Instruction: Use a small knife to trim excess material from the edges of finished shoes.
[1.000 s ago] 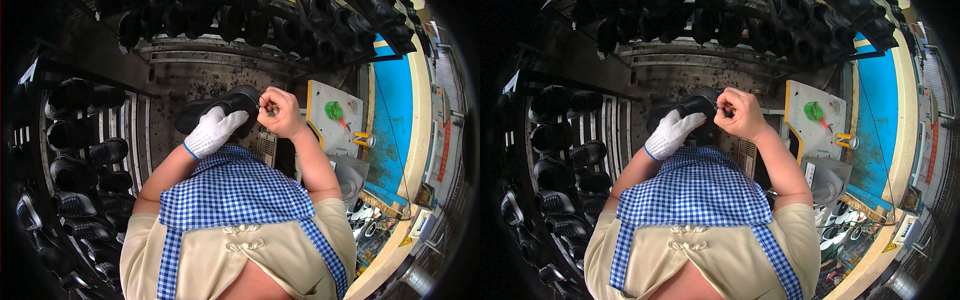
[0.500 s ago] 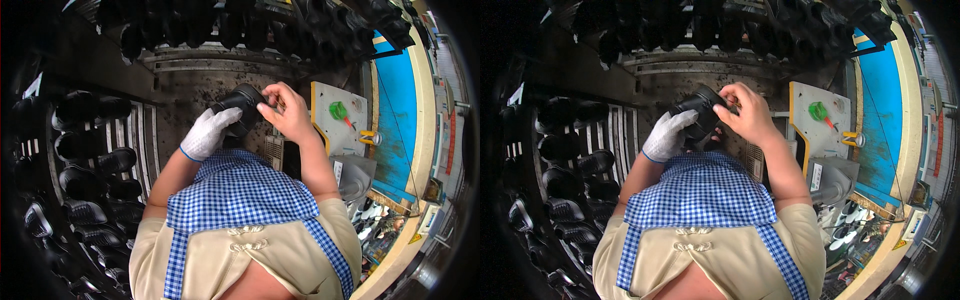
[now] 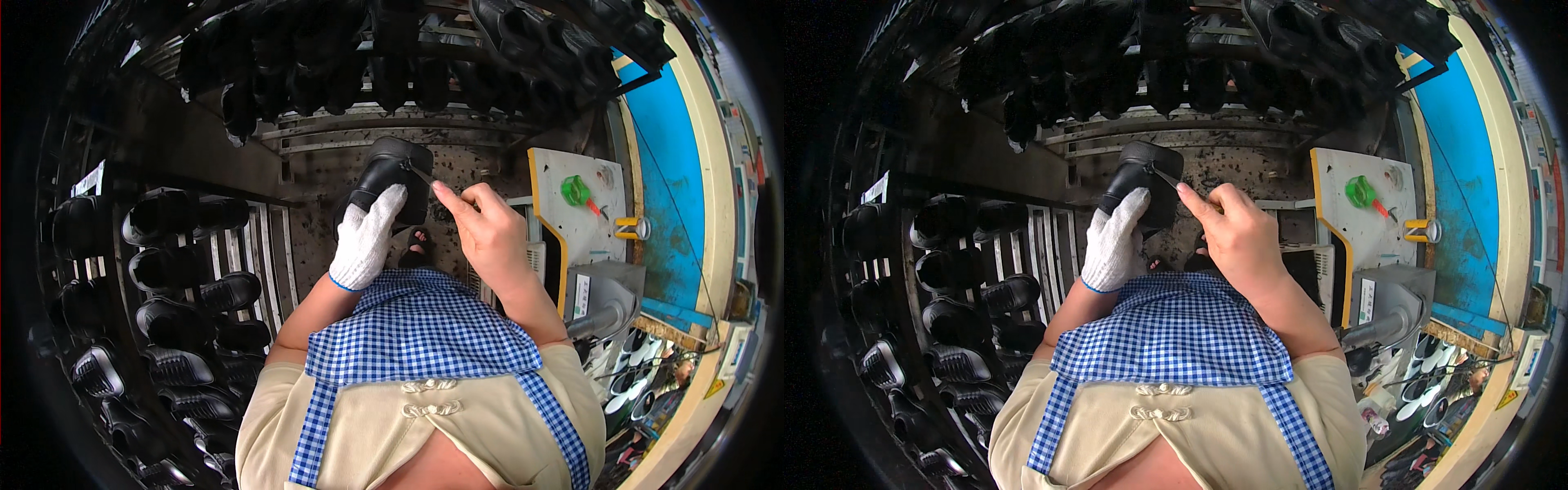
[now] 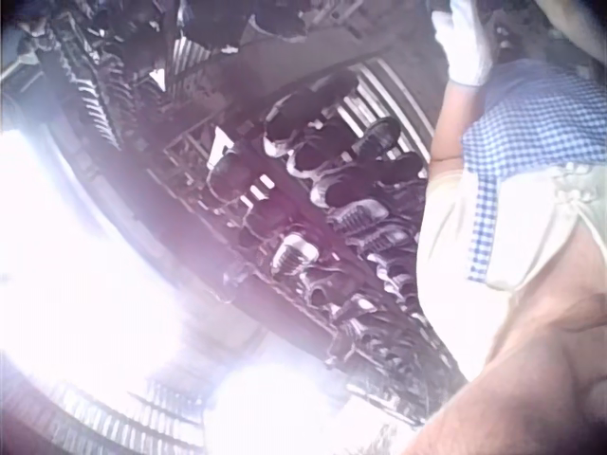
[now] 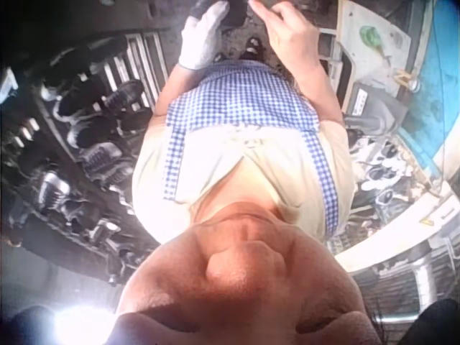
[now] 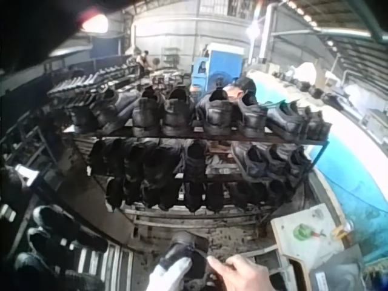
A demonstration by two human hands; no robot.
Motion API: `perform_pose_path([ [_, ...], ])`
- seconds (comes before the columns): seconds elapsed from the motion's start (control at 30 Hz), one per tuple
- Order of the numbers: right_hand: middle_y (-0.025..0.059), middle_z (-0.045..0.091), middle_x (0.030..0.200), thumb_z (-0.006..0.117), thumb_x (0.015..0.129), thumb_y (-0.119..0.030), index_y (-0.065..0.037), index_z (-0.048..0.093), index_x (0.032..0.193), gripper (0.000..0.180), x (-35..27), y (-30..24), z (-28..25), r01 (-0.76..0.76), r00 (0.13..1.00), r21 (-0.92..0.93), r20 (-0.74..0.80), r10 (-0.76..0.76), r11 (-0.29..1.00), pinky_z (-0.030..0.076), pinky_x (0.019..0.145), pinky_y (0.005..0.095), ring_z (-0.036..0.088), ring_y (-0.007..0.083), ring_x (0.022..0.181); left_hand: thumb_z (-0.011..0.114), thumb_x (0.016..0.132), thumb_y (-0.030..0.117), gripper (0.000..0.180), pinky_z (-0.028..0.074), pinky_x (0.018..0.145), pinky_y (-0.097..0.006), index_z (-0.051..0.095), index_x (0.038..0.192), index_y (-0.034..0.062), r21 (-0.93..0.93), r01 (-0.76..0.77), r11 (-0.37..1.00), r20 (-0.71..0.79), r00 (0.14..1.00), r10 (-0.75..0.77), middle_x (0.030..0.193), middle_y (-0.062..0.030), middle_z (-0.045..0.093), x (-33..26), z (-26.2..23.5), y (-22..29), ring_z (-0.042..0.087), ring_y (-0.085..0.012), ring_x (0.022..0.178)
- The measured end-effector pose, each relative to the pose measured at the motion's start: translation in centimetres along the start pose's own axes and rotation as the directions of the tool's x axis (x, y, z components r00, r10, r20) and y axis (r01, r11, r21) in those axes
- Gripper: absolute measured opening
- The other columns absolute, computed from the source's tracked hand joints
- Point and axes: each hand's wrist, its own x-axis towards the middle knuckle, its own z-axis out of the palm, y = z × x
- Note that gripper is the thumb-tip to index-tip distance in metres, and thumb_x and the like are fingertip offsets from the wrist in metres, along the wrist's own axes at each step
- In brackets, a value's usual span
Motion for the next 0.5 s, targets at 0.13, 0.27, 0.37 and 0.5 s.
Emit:
perform_pose_path([
  [0.13,0.0062,0.051,0.080,0.065,0.081,-0.001,-0.017,0.063,0.124,0.047,-0.1,-0.9,0.6,-0.042,0.999,0.017,0.006,0.041,0.999,0.051,0.052,0.0325,0.059,0.0206,0.061,0.056,0.096,0.020,0.033,0.050,0.085,-0.028,0.057,0.124,0.0022,0.083,-0.032,0.996,-0.057,0.998,0.037,0.109,-0.0066,0.064,-0.1,0.4,-0.1,0.060,-0.0120,0.097],
  [0.27,0.0079,0.052,0.079,0.064,0.084,0.000,-0.013,0.064,0.123,0.040,-0.6,-1.5,1.5,-0.088,0.996,0.133,0.026,0.085,0.987,0.049,0.052,0.0329,0.059,0.0215,0.060,0.058,0.096,0.020,0.032,0.050,0.083,-0.027,0.058,0.122,0.0024,0.204,-0.214,0.955,-0.075,0.970,0.233,0.109,-0.0071,0.064,0.6,0.2,-1.6,0.060,-0.0111,0.096],
  [0.37,0.0083,0.053,0.079,0.063,0.086,0.000,-0.012,0.062,0.125,0.041,-0.4,-1.7,2.1,-0.105,0.994,0.170,-0.001,0.106,0.980,0.049,0.052,0.0316,0.059,0.0207,0.060,0.058,0.096,0.014,0.025,0.051,0.079,-0.027,0.059,0.118,0.0018,0.230,-0.326,0.917,-0.077,0.933,0.351,0.106,-0.0070,0.064,0.8,0.3,-2.8,0.061,-0.0134,0.095],
  [0.5,0.0090,0.053,0.080,0.061,0.088,0.000,-0.012,0.060,0.128,0.042,-0.5,-2.5,2.9,-0.141,0.989,0.214,-0.006,0.145,0.967,0.048,0.053,0.0299,0.059,0.0196,0.060,0.057,0.096,0.011,0.025,0.050,0.083,-0.025,0.059,0.119,0.0016,0.201,-0.411,0.889,-0.127,0.889,0.439,0.111,-0.0060,0.063,1.3,0.7,-3.6,0.060,-0.0117,0.098],
])
